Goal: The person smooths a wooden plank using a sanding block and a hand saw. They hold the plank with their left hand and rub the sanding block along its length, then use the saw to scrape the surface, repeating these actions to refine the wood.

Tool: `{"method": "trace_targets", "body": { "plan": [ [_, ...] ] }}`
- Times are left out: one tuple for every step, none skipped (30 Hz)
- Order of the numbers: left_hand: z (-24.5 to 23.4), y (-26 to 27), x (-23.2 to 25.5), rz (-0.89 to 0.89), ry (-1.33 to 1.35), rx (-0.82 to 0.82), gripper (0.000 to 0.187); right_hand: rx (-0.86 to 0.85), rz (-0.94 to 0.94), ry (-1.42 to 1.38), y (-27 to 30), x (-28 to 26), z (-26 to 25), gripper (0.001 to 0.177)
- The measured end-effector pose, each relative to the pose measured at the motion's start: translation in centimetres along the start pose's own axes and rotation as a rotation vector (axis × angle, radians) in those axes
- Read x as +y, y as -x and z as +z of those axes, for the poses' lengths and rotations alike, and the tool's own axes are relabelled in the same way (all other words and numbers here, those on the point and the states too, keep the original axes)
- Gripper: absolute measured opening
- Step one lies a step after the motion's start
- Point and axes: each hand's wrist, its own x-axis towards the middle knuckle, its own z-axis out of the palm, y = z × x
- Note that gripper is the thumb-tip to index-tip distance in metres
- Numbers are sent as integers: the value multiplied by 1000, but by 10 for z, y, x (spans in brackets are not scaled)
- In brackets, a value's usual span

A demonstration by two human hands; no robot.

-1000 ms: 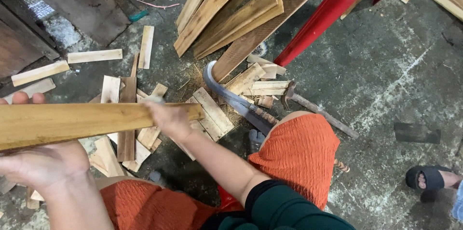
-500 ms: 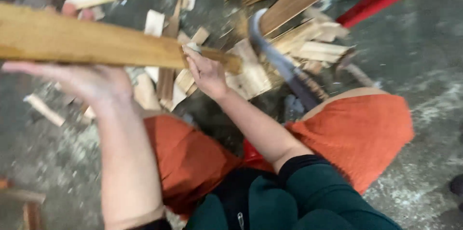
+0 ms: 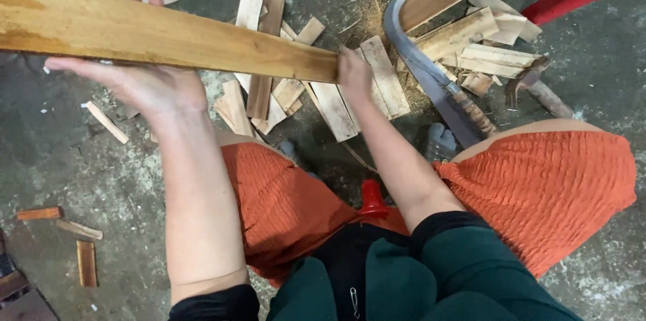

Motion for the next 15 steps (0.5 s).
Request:
{"method": "trace_targets", "body": {
  "plan": [
    [-3,-1,-2,18,-6,-48,114,-127,58,-146,23,-62,-24,32],
    [-6,-3,-4,35,-11,-98,106,-253,117,-292,52,-122,-54,35],
    [-6,-3,-6,40,-11,-97,106,-257,114,-294,59,-125,-33,35],
    [-7,-2,-8,40,-11,-188,106,-17,-437,-306,65,-128,-11,15],
    [-7,-1,-11,41,-11,-279,107,218,-991,-297,72,-131,10,30],
    [-6,2,-12,43,-10,-281,107,220,-993,-299,76,-135,3,30],
    [-6,5,-12,61,-36,-404,100,334,-1050,-217,80,-139,-2,36],
    [-7,9,-14,79,-63,-523,94,445,-1102,-132,85,-142,-8,42],
    [-8,8,-15,81,-62,-521,94,443,-1104,-132,83,-147,-25,42],
    [-9,6,-15,88,-22,-506,94,92,-637,-112,80,-153,-40,23],
    [-11,5,-15,96,18,-492,94,-256,-170,-79,78,-160,-56,51],
    [-13,2,-15,101,18,-490,94,-260,-174,-79,52,-116,-29,51],
    [-14,0,-14,86,-1,-426,98,74,-378,124,30,-69,-8,39],
    [-13,-3,-13,76,-11,-367,102,418,-587,325,7,-23,6,29],
    [-10,1,-13,85,-4,-371,102,423,-598,322,2,-2,4,29]
  ]
}}
